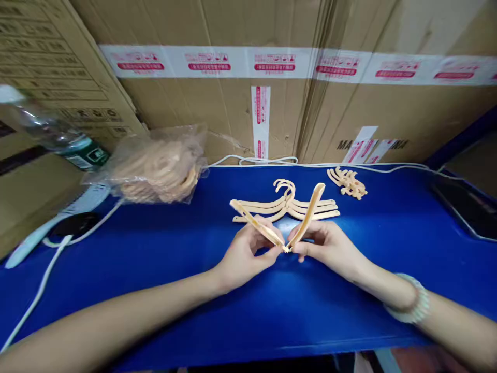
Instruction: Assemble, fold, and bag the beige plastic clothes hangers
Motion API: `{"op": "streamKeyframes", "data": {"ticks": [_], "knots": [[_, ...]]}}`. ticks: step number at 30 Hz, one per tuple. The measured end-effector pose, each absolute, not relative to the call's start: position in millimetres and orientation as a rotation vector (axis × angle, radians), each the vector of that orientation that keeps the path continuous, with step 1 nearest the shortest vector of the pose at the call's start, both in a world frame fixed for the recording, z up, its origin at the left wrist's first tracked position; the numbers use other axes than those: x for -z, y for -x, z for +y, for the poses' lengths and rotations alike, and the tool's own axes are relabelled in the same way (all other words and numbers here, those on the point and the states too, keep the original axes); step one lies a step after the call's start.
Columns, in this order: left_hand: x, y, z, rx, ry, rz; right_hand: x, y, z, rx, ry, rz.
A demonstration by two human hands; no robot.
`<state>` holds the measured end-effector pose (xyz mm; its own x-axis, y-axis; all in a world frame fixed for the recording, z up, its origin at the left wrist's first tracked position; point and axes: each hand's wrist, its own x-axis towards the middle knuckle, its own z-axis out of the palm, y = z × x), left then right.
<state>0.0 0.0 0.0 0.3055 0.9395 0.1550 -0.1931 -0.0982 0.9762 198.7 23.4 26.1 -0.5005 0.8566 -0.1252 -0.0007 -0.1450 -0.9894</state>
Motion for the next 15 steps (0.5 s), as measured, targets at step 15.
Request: {"op": "streamKeyframes", "data": {"ticks": [15], "knots": [[1.3, 3.1, -3.8, -1.107, -1.349, 0.882, -29.2, -196.4, 16.5, -1.595, 1.061, -1.558]]}}
